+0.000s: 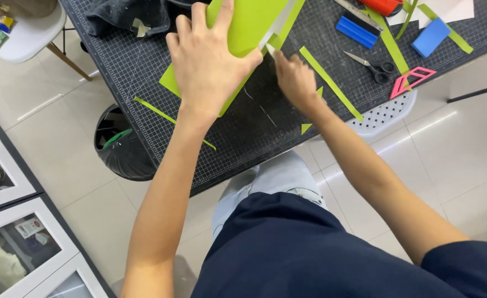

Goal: Applying green paper strips to the edges of a white box and smoothing them with a tool.

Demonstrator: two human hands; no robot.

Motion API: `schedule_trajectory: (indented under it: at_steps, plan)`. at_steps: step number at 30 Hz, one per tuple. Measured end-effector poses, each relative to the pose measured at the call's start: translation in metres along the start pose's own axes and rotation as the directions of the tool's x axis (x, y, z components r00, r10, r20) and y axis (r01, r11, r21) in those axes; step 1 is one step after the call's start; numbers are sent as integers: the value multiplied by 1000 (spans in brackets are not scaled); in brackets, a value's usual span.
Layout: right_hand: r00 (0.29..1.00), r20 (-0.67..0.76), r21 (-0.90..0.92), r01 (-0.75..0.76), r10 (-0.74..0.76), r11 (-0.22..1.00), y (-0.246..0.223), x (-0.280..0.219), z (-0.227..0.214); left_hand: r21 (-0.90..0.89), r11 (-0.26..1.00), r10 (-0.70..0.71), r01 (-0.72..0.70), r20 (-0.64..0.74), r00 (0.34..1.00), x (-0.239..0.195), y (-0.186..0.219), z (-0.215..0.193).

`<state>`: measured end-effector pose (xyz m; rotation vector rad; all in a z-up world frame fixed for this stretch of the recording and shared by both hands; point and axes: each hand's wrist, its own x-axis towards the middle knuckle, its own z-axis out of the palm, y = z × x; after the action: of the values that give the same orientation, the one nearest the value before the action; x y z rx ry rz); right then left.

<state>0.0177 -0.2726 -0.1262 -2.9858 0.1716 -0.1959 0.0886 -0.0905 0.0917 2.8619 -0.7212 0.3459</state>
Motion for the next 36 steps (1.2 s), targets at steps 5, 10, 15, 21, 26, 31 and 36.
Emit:
schedule_trajectory:
  at_steps: [5,10,15,21,26,31,36]
  plan:
    - [966,258,248,-31,-35,968,-24,-28,-5,27,999,-19,19,3,1000,2,0,0]
    - [998,30,75,-56,54,996,24,16,5,-13,1000,-8,8,14,1000,1,0,-3]
    - [982,188,207,-40,1,978,-10,-5,-23,27,1000,-4,4,13,1000,1,-2,0]
    - [978,206,171,-6,-30,985,-13,-2,-35,31,1000,1,-1,2,1000,2,-1,1]
    - [993,116,246,-6,-24,969,-11,-6,-22,30,1000,11,-11,-1,1000,-2,-3,2]
    - [992,122,262,-35,3,965,-8,-2,-22,42,999,21,-20,-23,1000,-1,-3,3]
    - [996,74,265,31,-52,964,-7,-10,-18,23,1000,6,-6,-2,1000,-1,-3,3]
